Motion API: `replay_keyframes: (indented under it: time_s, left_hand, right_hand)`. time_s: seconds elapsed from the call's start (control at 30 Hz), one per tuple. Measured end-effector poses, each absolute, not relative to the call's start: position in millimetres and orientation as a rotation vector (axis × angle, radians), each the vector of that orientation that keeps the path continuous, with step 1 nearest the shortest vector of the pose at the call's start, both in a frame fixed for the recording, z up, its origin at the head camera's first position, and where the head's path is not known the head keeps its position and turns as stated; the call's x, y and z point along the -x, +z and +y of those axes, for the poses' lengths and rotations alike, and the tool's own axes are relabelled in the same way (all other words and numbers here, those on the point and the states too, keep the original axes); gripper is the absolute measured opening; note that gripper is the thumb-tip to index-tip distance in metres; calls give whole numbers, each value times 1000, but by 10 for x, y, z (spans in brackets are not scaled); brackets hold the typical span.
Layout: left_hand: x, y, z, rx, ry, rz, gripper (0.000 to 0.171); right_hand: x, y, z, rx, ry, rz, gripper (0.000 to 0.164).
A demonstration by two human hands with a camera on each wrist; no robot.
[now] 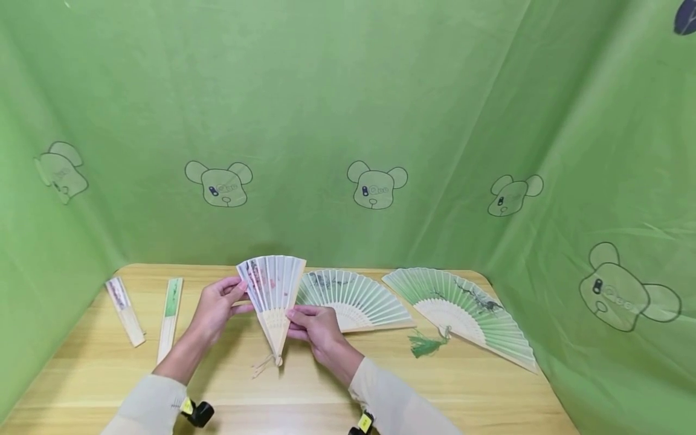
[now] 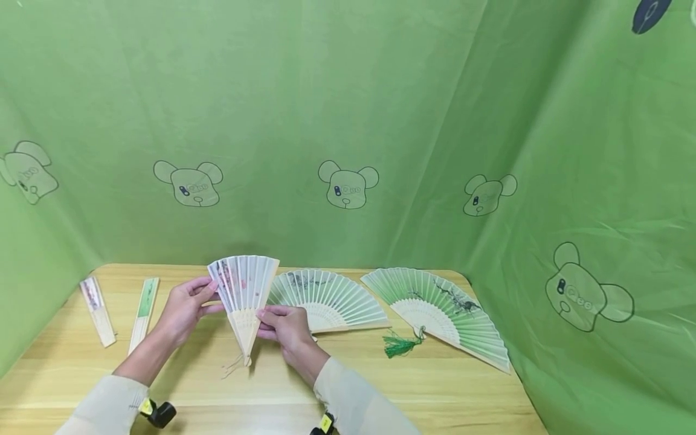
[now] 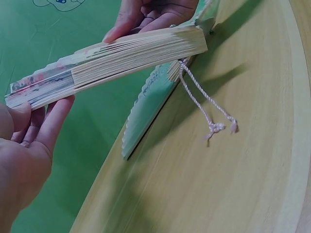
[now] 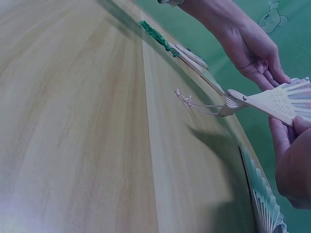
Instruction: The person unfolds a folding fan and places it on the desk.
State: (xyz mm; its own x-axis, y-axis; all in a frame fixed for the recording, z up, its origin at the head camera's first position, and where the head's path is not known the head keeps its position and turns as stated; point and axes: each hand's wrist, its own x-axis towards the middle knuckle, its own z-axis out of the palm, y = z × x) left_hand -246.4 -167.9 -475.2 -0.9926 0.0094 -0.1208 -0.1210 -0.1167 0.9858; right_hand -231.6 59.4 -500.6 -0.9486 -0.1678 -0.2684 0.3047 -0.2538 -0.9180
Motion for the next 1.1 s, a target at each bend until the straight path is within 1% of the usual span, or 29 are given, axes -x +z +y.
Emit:
replay_keyframes:
  time_s: [0.53, 1.0, 1.1]
  left_hand:
    - [2456, -4807, -1670, 65, 2354, 1926, 47]
    - [2457, -4799, -1664, 50, 2374, 1892, 46]
    - [2454, -4788, -1667, 65, 2377, 1896, 43]
  right_hand:
    - [2303, -4981, 657, -167, -2304, 1705, 34]
    - [2295, -4966, 703, -183, -2354, 1676, 34]
    - [2297, -4967, 705, -179, -2359, 1676, 34]
